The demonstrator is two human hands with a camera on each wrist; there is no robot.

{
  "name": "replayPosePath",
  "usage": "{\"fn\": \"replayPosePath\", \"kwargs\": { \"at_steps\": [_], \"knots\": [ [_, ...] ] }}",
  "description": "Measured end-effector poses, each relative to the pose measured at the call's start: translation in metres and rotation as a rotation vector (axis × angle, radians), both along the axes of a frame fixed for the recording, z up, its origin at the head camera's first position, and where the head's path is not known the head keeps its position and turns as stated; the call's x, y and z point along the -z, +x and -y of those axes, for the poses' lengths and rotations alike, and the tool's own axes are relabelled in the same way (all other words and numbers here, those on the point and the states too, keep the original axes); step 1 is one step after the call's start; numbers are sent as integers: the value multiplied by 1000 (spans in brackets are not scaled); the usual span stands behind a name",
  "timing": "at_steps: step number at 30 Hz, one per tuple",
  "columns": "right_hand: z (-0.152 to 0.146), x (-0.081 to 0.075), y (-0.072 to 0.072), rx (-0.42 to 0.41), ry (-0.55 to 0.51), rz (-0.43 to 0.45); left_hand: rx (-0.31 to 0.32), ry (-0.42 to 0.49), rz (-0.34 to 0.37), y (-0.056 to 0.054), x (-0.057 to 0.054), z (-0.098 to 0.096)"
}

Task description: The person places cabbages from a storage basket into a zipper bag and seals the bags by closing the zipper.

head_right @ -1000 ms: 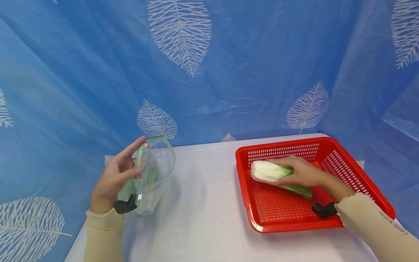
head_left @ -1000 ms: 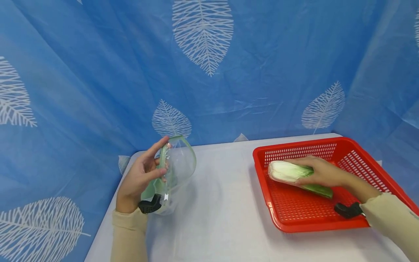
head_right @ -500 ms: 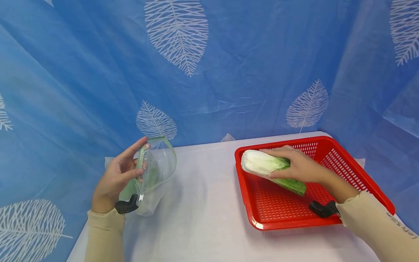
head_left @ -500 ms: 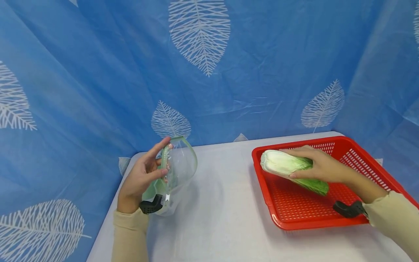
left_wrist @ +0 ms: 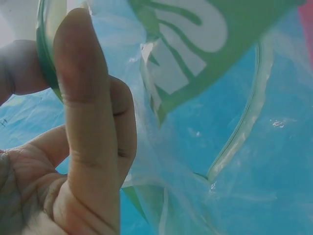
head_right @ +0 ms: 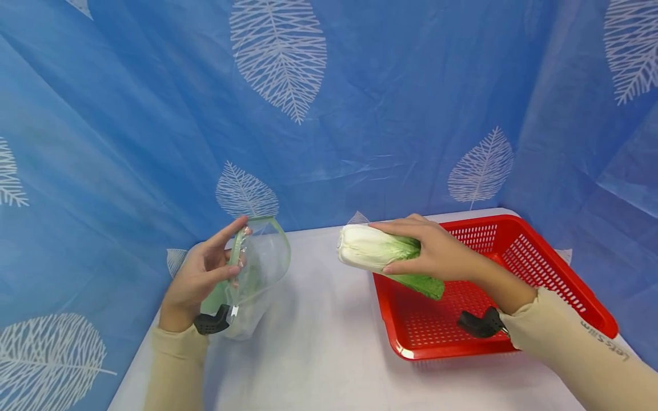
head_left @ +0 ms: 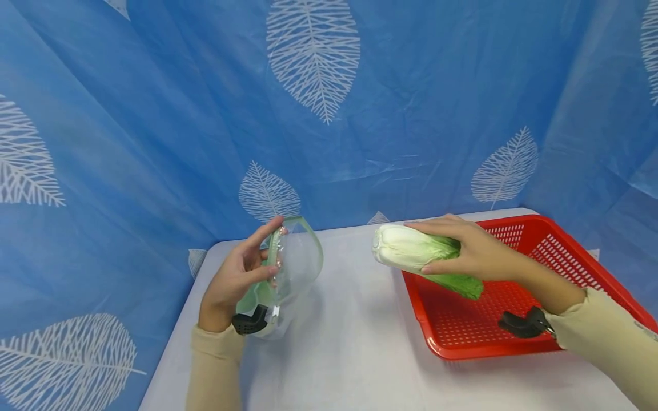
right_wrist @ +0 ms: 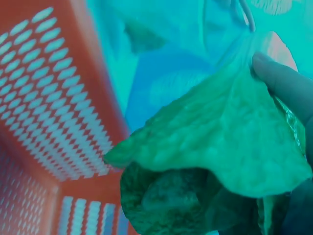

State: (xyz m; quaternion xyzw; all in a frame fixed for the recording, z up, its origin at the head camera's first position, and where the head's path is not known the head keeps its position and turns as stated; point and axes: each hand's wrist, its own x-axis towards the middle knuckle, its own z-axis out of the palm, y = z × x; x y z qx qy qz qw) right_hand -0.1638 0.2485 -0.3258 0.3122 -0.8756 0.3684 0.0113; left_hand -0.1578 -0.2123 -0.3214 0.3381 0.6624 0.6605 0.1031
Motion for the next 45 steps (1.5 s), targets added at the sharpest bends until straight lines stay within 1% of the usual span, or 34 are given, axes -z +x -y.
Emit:
{"fn": "replayPosePath", "kwargs": {
  "at_steps": [6, 10, 14, 18, 21, 25, 28, 34, 38, 41, 45],
  "knots": [
    [33, -9, -5, -58, -37, -19, 3, 4, 23, -3, 1, -9],
    [56, -14, -9, -88, -44, -27, 0, -2, 33, -1, 0, -13],
    [75, -15, -14, -98, -44, -33, 5, -3, 24, 0, 0, -15],
    [91, -12, -21, -124, -35, -69, 6, 2, 34, -2, 1, -19],
    [102, -13, -24, -153, -1, -107, 10, 10, 37, -3, 2, -23],
    [111, -15, -21, -128, 96, -114, 43, 35, 42, -4, 4, -28],
    [116, -17, -17, -100, 183, -113, 59, 35, 57, -4, 4, -32],
    [125, -23, -11, -104, 329, -158, 70, 12, 69, -5, 4, -44],
    [132, -26, -10, -97, 360, -187, 87, 21, 79, -6, 6, -48],
    [139, -27, -13, -85, 357, -202, 98, 35, 75, -6, 7, -50],
    [147, -23, -19, -131, 407, -168, 116, 58, 67, -7, 10, -53]
  ]
}}
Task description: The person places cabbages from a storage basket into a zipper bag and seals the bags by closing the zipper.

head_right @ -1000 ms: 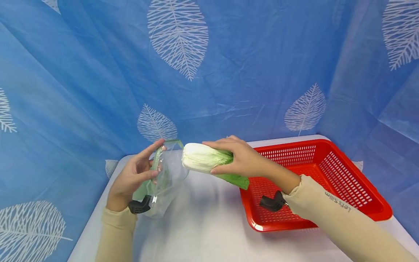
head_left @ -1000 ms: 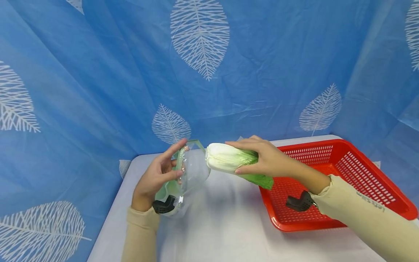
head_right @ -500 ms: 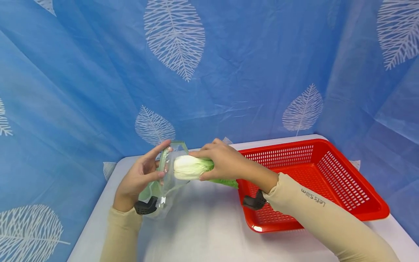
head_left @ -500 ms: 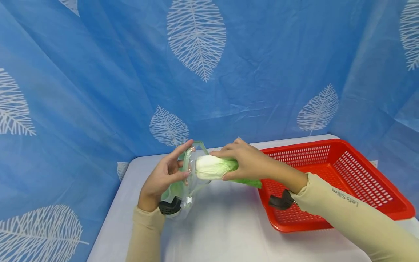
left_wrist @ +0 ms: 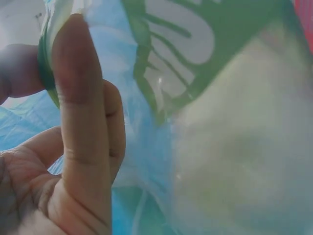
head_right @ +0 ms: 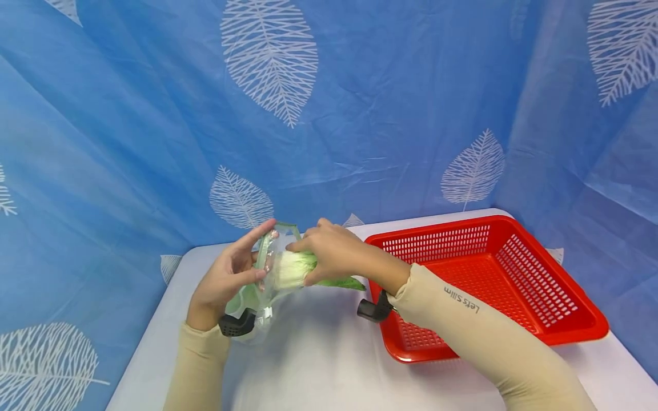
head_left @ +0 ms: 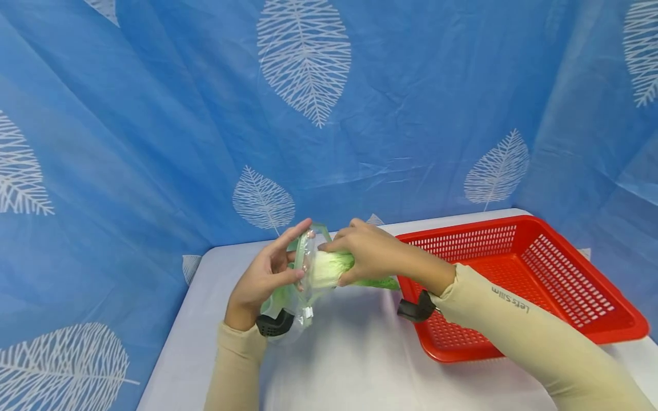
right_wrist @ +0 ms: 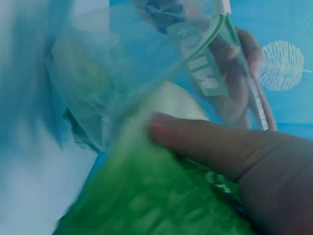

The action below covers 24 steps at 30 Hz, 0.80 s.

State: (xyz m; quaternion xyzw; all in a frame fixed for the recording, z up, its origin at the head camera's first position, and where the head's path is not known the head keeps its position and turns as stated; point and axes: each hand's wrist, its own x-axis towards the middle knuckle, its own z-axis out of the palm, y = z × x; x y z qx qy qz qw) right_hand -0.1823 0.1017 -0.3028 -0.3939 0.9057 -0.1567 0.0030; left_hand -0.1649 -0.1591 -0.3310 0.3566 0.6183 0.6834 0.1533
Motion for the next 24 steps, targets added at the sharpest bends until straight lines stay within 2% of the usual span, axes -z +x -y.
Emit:
{"fn": "replayPosePath", "kwargs": {
  "at_steps": [5, 12, 14, 16, 18, 21, 24],
  "knots": [
    [9, 6, 0, -21, 19, 74, 4, 52, -11, 2, 3, 0],
    [6, 6, -4, 93, -119, 192, 24, 99, -20, 2, 7, -2],
    [3, 8, -6, 92, -167, 238, 32, 111, -20, 1, 8, -2],
    [3, 11, -9, 50, -191, 257, 34, 127, -26, 1, 9, -2],
    [3, 17, -10, 5, -203, 251, 33, 148, -32, 0, 10, -2],
    [4, 28, -8, -27, -230, 195, 21, 201, -38, -1, 11, -1],
    [5, 39, -4, -4, -302, 168, 3, 266, -43, -1, 12, 0]
  ]
}}
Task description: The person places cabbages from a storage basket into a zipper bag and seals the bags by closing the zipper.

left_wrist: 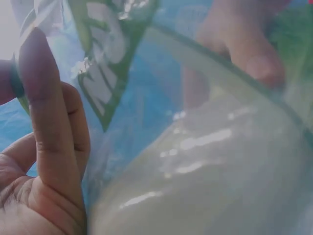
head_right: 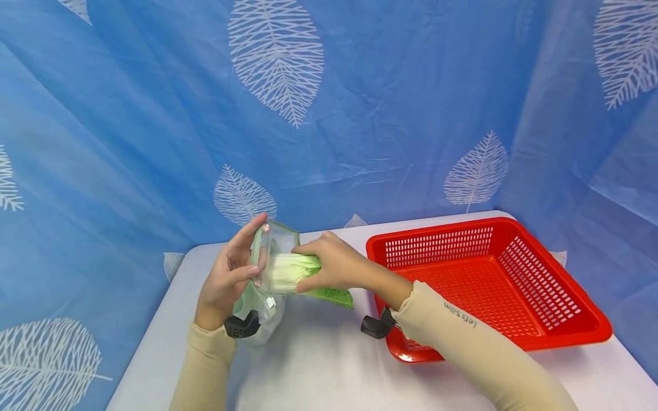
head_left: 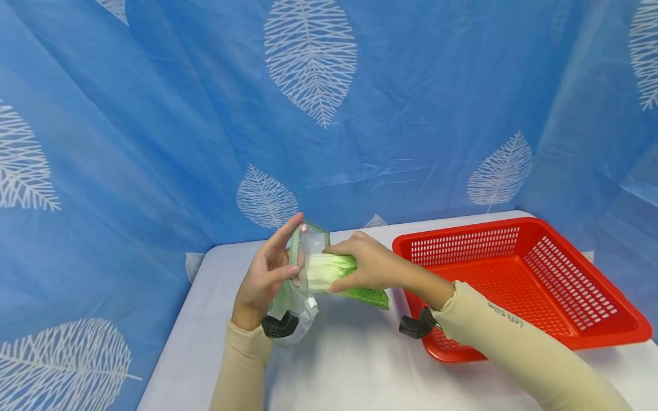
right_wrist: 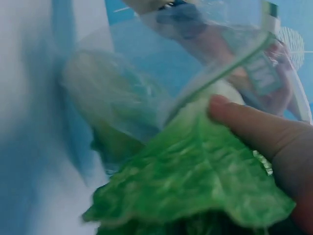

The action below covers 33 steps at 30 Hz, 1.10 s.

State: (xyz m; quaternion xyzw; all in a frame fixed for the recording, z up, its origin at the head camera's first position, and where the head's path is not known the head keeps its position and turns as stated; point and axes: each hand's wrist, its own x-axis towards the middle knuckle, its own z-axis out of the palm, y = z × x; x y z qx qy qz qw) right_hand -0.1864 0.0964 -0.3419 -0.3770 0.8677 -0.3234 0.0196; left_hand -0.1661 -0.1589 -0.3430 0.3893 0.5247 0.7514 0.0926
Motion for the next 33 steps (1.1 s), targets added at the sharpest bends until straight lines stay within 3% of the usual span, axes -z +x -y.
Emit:
{"fn": "replayPosePath", "kwargs": {
  "at_steps": [4, 9, 16, 20, 28, 33],
  "knots": [
    [-1, 15, 5, 56, -62, -18, -4, 56, -24, -2, 2, -1],
    [-7, 29, 10, 101, -32, -49, -6, 115, -65, -4, 6, -1],
    [-30, 42, 17, -30, -13, 104, -13, 168, -122, -7, 7, 3],
    [-37, 49, 20, -35, -7, 164, -3, 179, -123, -8, 8, 5],
    [-37, 51, 23, 62, -167, 58, 10, 222, -110, -7, 7, 8],
    [-35, 44, 26, 45, -310, 19, 3, 228, -92, -4, 8, 12]
  ]
}}
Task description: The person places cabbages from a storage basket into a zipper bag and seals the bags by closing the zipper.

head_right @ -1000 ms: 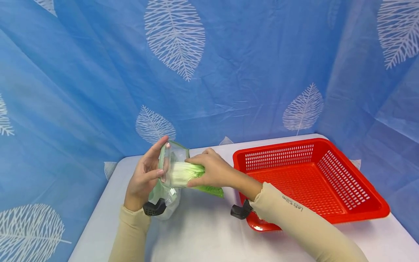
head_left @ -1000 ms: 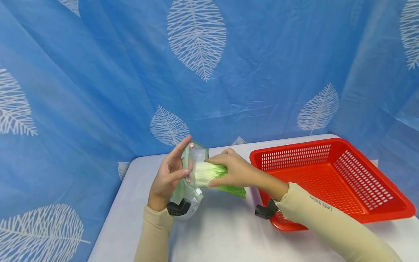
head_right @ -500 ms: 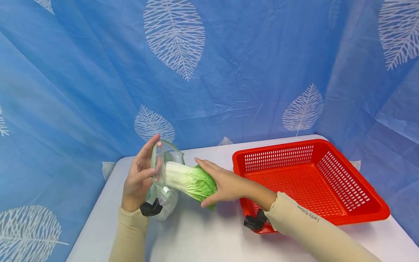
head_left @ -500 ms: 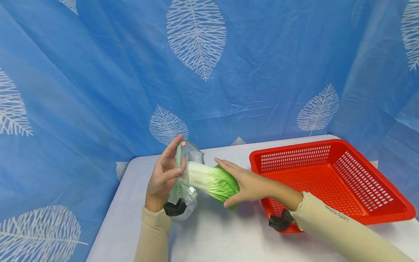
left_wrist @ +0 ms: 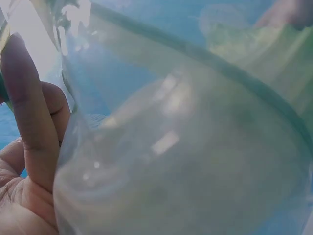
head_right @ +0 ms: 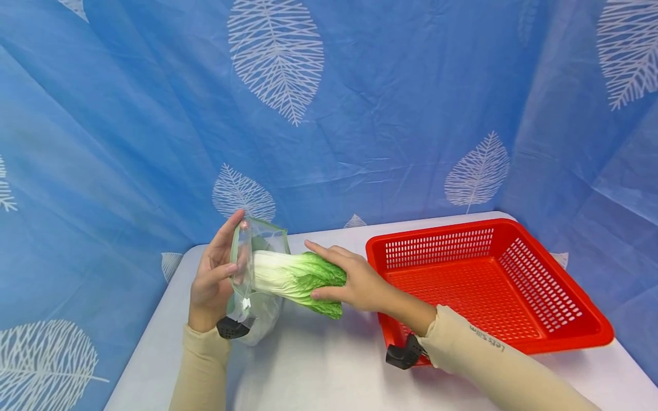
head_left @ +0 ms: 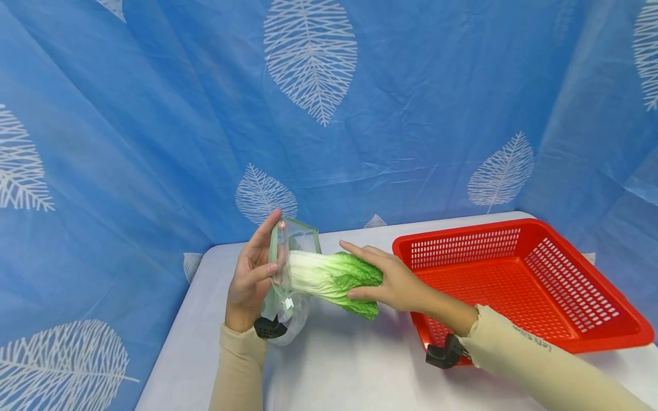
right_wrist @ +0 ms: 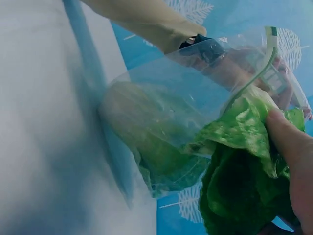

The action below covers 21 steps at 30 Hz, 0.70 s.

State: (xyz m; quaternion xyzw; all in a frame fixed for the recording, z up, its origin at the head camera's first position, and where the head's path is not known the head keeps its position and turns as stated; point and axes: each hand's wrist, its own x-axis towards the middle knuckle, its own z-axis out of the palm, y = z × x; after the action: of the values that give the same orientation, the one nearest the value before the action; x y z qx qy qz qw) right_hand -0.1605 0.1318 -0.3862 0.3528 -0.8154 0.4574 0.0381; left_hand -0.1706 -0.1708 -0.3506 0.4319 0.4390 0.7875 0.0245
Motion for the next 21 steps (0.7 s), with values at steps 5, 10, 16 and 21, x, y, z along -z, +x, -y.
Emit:
{"fn": "replayPosePath", "kwargs": {
  "at_steps": [5, 10, 16, 21],
  "knots": [
    [3, -3, 2, -16, -80, -31, 4, 2, 7, 0, 0, 0],
    [4, -7, 2, 15, -164, -28, 15, -12, 17, -1, -1, -1],
    [6, -18, -3, 58, -185, -50, 36, -64, 21, -1, -5, 1],
    [11, -21, -8, 30, -235, -37, 37, -69, 24, -1, -5, -3]
  ]
}}
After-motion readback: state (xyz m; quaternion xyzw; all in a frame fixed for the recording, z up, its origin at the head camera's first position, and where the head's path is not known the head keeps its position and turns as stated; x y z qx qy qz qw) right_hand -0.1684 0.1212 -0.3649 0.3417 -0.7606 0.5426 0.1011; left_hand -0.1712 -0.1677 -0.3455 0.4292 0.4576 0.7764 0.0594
